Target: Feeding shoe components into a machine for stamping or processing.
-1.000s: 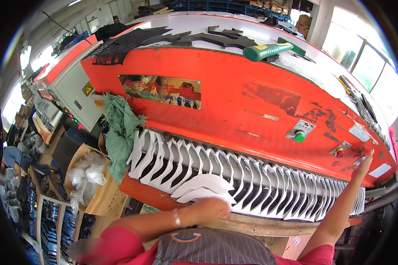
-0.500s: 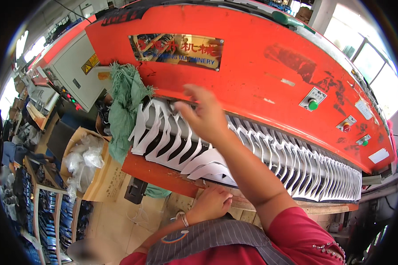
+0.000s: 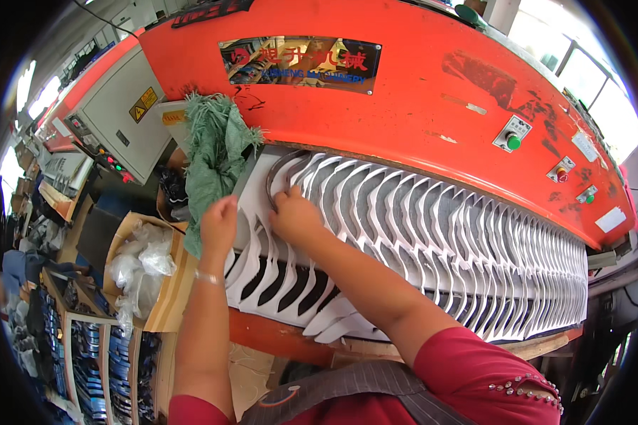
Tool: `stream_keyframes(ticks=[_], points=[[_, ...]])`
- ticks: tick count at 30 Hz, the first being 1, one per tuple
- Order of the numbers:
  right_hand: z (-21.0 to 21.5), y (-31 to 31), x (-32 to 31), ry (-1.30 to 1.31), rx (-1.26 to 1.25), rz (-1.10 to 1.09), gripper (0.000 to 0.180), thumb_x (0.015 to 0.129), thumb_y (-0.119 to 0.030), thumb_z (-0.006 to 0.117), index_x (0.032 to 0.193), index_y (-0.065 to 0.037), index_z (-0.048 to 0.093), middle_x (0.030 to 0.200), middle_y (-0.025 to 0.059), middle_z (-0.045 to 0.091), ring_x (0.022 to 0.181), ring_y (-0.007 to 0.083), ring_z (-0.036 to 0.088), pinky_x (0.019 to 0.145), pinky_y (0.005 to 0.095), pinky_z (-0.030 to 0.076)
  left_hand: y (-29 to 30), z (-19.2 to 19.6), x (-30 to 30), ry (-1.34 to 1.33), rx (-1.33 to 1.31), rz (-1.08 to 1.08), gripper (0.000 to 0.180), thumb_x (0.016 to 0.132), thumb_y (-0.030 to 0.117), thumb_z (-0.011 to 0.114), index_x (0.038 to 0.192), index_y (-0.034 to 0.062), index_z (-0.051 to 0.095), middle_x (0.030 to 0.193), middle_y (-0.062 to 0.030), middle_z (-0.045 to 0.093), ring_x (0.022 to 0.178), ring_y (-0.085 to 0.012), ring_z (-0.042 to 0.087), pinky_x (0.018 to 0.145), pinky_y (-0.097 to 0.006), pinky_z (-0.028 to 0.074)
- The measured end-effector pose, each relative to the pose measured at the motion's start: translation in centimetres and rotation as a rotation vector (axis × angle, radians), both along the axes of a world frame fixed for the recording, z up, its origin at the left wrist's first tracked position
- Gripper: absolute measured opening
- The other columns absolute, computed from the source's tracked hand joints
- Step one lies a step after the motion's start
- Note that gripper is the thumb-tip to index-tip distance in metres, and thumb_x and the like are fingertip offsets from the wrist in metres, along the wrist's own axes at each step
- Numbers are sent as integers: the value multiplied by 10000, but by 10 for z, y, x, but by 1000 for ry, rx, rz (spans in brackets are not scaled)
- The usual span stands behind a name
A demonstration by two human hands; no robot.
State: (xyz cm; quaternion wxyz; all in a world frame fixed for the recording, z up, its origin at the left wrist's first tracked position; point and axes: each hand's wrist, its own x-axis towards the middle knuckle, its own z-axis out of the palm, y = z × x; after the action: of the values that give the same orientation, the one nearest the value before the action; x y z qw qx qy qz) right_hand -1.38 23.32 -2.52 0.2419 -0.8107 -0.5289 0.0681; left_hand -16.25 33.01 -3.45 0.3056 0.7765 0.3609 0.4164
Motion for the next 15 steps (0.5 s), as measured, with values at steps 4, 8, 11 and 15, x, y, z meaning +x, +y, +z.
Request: stream_keyframes(ticks=[4,8,11,15], points=[[21,-45,13,141,212,85,369,805,-268,613,1107,-55,625,1016,202,551,865,364,597,790,423,481,41,-23,20,308,92,-66,212,882,151,516,966,25,665,888,-230,604,878,-366,587,770,-424,464],[31,-60,-18,346,311,144,352,798,-231,618,1106,-63,645,923,194,560,793,346,580,738,406,476,31,-46,10,217,142,-31,164,835,99,550,918,25,670,823,-218,592,870,-396,582,763,-424,472],[16,-35,-61,190,376,101,329,791,-220,615,1084,-75,645,913,193,553,810,350,588,706,415,494,28,-50,-8,241,236,-107,177,798,21,547,923,14,671,818,-232,583,831,-409,558,748,-461,456],[-9,-1,-84,-51,212,-57,294,784,-217,615,1059,-116,639,961,183,539,833,351,597,651,439,515,29,-49,-16,126,-106,-46,271,885,125,520,1124,31,605,1025,-221,634,954,-371,587,835,-406,453]])
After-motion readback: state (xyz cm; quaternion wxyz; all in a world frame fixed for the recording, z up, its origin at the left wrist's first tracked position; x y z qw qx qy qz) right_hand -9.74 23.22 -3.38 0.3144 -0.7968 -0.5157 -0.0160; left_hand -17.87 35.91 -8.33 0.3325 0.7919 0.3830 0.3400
